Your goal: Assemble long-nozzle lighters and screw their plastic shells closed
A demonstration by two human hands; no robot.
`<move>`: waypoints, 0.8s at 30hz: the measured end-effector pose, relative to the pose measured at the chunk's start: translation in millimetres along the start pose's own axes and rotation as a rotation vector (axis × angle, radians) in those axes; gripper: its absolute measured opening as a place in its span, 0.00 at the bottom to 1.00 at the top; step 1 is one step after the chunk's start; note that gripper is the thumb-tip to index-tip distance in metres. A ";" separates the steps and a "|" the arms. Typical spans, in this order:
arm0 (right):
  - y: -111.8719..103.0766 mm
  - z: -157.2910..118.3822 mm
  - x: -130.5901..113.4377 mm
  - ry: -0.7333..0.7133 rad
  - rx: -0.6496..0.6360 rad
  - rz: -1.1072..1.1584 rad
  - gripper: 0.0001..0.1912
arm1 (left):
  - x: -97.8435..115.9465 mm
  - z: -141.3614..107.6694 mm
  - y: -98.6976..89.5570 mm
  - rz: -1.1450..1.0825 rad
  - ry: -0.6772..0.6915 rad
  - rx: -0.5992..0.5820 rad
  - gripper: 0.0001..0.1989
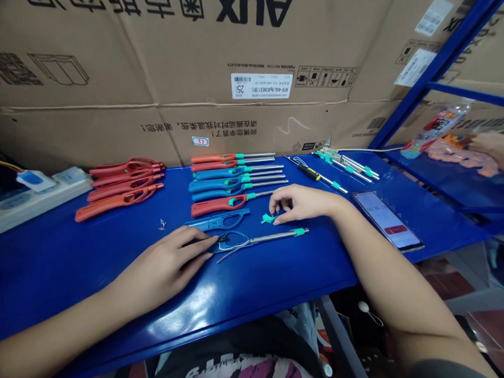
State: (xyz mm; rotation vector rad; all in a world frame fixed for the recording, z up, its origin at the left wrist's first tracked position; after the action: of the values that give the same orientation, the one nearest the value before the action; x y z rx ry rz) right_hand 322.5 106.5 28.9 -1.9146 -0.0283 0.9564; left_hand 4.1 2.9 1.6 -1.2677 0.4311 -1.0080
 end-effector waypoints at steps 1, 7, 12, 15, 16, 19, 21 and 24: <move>0.7 0.2 -0.5 -0.024 0.008 -0.009 0.16 | -0.3 0.1 0.3 -0.012 -0.002 0.009 0.17; 17.8 2.9 -23.9 -0.110 0.085 -0.010 0.13 | -1.0 1.1 3.7 -0.121 -0.056 0.099 0.15; 39.5 5.4 -45.1 -0.318 0.100 -0.046 0.08 | 0.5 1.3 5.7 -0.152 -0.095 0.110 0.15; 48.2 5.4 -50.2 -0.372 0.139 -0.135 0.08 | 1.6 1.5 5.4 -0.160 -0.106 0.109 0.15; 50.0 5.0 -51.3 -0.383 0.151 -0.176 0.08 | 2.1 1.8 5.1 -0.163 -0.106 0.108 0.14; 52.4 3.0 -54.3 -0.407 0.186 -0.315 0.10 | 3.4 3.0 4.1 -0.167 -0.106 0.109 0.13; 52.3 1.4 -56.5 -0.407 0.219 -0.455 0.10 | 4.0 3.3 3.7 -0.166 -0.108 0.113 0.12; 52.3 -0.8 -60.5 -0.400 0.260 -0.713 0.11 | 4.5 2.7 3.8 -0.167 -0.109 0.114 0.12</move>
State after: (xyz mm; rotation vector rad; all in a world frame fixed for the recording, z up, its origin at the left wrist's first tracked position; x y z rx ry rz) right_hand 262.4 53.8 25.7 -1.2927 -0.7340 0.7763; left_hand 10.0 0.7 0.0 -1.2645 0.1829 -1.0823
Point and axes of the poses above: each hand's wrist, its own z-axis towards the middle knuckle, its own y-axis out of the palm, x = y × z, the point moved 1 cm from there along z, towards the middle knuckle, and after that the axes turned 8 degrees about y, right-handed, at the moved point
